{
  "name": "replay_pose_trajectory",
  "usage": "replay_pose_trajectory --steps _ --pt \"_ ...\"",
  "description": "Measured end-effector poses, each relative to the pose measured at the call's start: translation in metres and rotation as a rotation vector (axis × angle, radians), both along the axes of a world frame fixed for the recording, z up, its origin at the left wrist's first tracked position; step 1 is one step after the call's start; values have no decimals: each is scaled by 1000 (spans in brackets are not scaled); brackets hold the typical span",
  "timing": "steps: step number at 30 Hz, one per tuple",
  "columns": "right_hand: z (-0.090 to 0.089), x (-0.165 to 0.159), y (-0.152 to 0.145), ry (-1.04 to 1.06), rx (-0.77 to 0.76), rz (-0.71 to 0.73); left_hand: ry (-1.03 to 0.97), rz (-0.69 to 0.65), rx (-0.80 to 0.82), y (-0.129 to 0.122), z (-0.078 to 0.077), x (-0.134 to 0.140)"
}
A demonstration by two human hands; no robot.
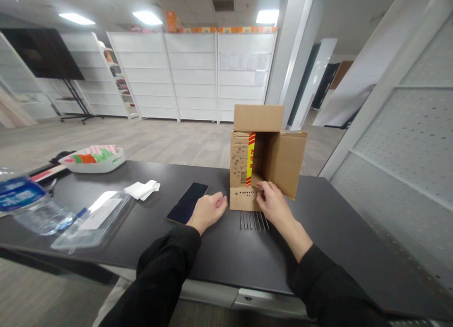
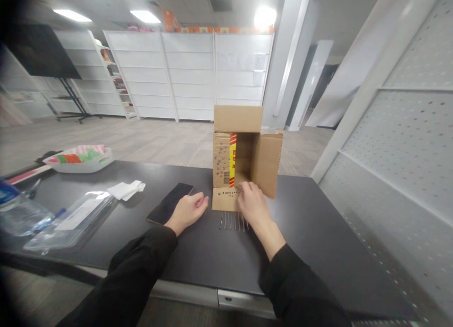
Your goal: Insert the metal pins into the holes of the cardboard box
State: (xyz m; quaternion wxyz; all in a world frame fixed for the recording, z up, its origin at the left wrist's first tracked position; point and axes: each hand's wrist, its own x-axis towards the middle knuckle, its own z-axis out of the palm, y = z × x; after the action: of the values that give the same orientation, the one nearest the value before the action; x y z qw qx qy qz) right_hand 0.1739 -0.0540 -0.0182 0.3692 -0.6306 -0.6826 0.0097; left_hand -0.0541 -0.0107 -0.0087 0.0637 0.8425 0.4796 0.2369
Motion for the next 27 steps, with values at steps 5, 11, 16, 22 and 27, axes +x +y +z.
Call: replay_pose_trajectory --steps 5,11,16,22,27 --pt "-1 -2 1 9 10 -13 -9 -3 8 1 -1 0" --pt "-3 -2 3 19 24 -13 -15 -9 8 1 -2 -1" --pt "-4 -2 5 16 18 -27 0 -8 4 0 -1 -1" --pt "-3 -2 5 14 18 -31 -4 1 -6 0 0 -1" --pt "-3 -3 5 21 -10 -53 -14 3 -6 0 0 0"
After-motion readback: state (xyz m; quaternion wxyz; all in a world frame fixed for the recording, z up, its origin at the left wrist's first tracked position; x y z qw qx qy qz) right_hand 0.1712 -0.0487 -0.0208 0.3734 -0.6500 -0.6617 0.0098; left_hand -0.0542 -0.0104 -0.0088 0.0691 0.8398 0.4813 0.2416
